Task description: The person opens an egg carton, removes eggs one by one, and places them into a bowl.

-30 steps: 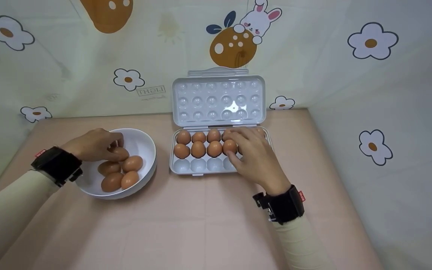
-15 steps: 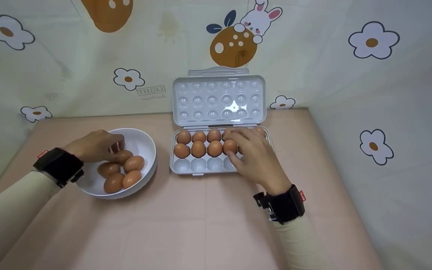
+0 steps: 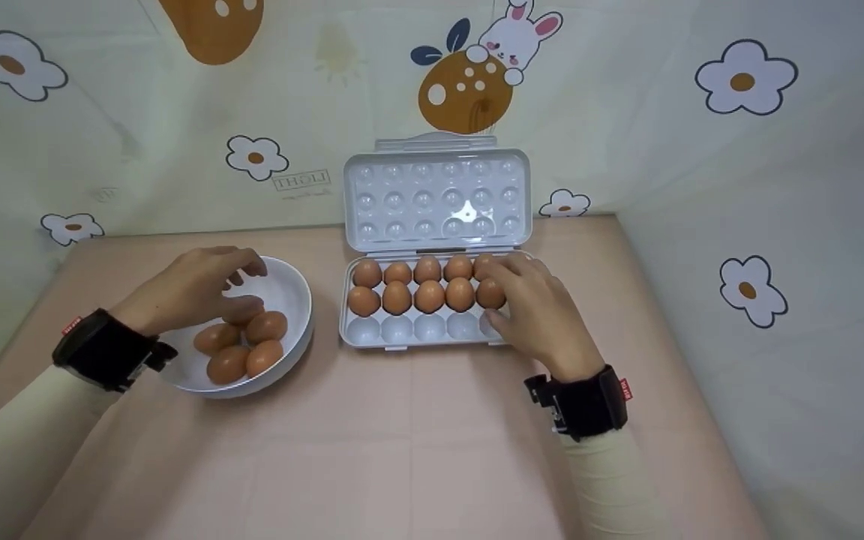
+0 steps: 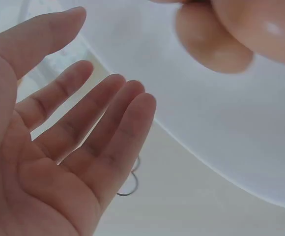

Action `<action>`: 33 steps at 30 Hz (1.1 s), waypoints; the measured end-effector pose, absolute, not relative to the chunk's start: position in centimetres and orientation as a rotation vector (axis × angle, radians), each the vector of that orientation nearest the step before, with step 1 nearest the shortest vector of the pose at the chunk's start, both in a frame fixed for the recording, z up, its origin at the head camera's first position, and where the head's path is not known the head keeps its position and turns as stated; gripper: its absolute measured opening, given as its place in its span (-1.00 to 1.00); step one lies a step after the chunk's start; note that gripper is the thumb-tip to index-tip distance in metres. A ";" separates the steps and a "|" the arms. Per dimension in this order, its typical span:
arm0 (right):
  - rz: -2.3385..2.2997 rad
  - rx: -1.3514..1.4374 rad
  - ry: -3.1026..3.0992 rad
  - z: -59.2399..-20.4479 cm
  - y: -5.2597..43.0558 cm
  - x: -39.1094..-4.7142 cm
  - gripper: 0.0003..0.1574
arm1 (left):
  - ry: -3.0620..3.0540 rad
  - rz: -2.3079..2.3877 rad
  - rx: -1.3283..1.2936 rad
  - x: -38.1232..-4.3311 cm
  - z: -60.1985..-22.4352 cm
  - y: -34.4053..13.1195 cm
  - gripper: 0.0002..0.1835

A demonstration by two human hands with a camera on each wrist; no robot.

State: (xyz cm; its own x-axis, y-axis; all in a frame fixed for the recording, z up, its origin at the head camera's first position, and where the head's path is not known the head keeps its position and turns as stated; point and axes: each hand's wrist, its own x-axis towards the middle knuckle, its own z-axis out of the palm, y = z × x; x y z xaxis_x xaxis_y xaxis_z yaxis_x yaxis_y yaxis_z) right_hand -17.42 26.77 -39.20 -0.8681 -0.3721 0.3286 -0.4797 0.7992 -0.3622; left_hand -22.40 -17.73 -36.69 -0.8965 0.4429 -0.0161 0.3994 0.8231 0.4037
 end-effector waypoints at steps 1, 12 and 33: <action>0.651 0.638 -2.773 -39.1 27.0 -17.4 -0.41 | 2.906 0.633 0.688 -22.1 -36.6 -17.4 -0.61; 0.694 0.466 -2.982 -39.0 29.5 -17.5 -0.31 | 2.969 0.851 0.862 -19.2 -37.1 -13.7 -0.50; 0.660 0.419 -3.093 -41.1 29.6 -19.0 -0.67 | 2.934 1.036 1.150 -16.5 -39.7 -7.9 -0.53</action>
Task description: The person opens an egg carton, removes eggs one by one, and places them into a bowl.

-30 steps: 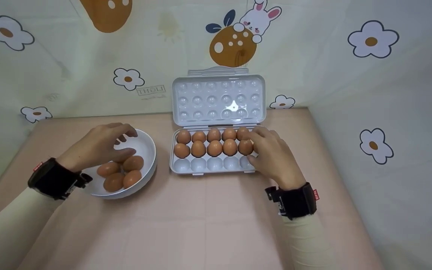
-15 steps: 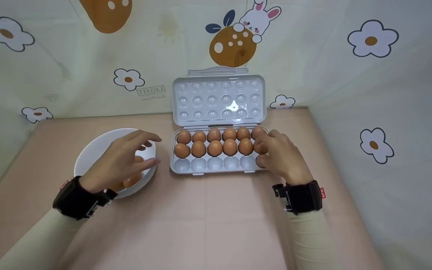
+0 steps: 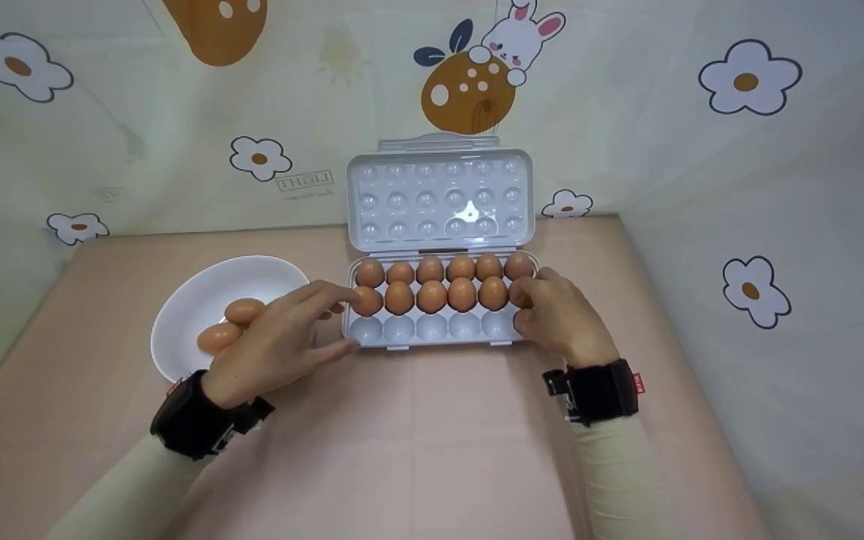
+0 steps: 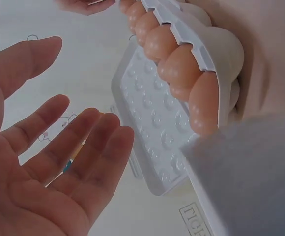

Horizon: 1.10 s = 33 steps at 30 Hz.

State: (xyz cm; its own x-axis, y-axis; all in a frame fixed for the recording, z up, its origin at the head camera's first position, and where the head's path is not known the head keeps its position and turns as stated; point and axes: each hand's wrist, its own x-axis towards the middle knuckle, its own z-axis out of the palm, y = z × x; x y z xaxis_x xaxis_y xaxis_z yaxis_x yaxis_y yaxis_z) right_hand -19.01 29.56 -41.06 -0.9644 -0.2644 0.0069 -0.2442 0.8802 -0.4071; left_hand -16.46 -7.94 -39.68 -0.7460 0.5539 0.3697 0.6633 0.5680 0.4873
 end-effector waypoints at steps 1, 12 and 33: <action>-0.634 -0.425 3.007 -41.2 29.6 -19.0 -0.69 | -2.625 -0.930 -1.034 -16.4 -39.8 -7.6 -0.53; -0.645 -0.525 3.049 -42.1 29.5 -19.1 -0.75 | -2.620 -0.960 -1.071 -16.2 -42.2 -4.9 -0.50; -0.580 -0.294 3.126 -42.7 28.3 -19.4 -0.76 | -2.653 -0.984 -1.026 -17.1 -43.7 -4.8 -0.51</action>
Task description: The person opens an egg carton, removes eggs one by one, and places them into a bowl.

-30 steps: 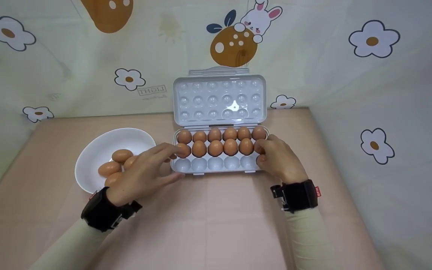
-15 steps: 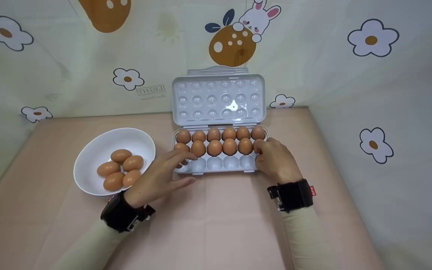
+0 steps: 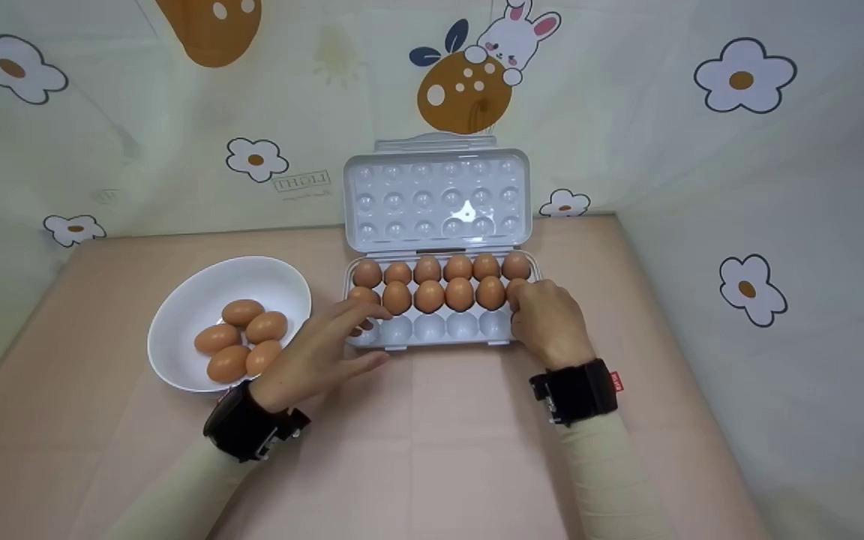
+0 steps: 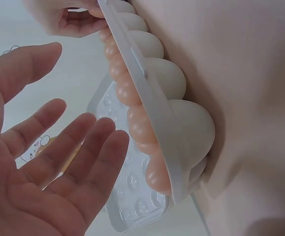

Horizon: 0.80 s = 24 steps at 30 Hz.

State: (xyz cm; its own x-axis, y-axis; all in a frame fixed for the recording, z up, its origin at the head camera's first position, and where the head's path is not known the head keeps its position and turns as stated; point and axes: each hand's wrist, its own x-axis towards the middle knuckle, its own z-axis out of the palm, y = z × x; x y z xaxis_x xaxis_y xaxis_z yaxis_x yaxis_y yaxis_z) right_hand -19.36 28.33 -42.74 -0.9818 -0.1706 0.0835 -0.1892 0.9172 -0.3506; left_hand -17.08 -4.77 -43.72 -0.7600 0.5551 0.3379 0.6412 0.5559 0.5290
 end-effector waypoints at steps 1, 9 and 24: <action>0.549 0.298 -3.016 -42.8 28.4 -19.4 -0.75 | -2.651 -0.982 -1.027 -17.1 -43.7 -4.8 -0.51; 0.591 0.381 -2.938 -42.3 28.5 -19.1 -0.74 | -2.693 -0.999 -0.990 -17.2 -43.4 -4.9 -0.51; 0.975 0.573 -2.647 -40.2 25.8 -18.1 -0.75 | -2.573 -1.000 -0.971 -17.5 -43.2 -5.3 -0.44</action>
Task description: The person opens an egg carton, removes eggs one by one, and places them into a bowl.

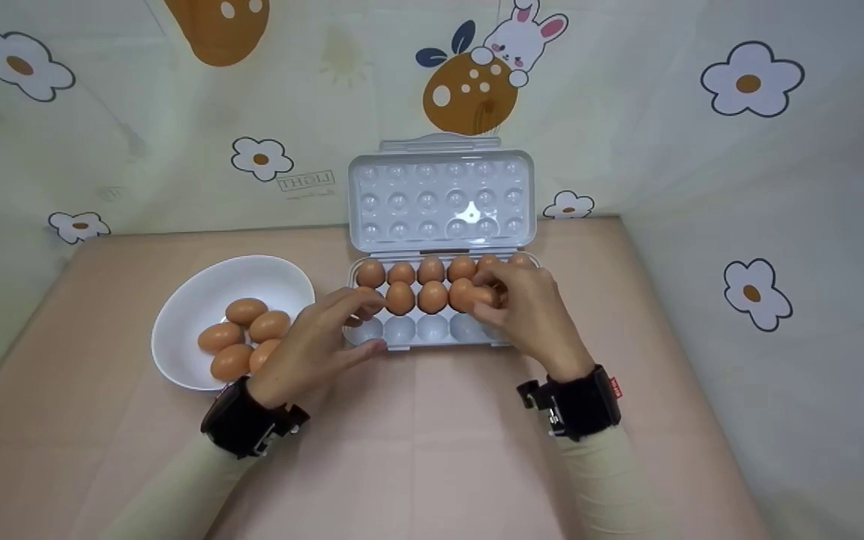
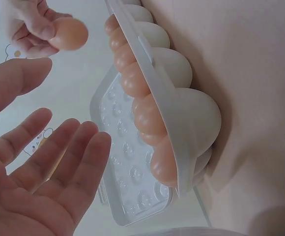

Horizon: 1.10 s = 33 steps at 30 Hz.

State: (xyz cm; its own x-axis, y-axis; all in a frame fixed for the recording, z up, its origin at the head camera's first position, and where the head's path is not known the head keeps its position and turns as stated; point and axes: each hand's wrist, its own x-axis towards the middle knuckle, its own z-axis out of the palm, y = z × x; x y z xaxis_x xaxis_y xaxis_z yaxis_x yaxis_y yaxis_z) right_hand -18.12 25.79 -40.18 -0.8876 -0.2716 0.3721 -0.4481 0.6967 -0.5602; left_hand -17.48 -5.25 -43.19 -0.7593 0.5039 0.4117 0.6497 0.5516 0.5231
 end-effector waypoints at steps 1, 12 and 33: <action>1.010 0.577 -2.630 -40.2 25.4 -18.0 -0.74 | -2.570 -1.008 -0.969 -17.5 -43.2 -5.2 -0.44; 1.406 0.663 -2.488 -40.8 21.0 -16.8 -0.69 | -2.476 -1.092 -1.004 -17.6 -42.8 -5.0 -0.46; 1.724 0.754 -2.445 -41.6 18.3 -15.6 -0.69 | -2.359 -1.139 -1.085 -17.1 -42.6 -4.6 -0.52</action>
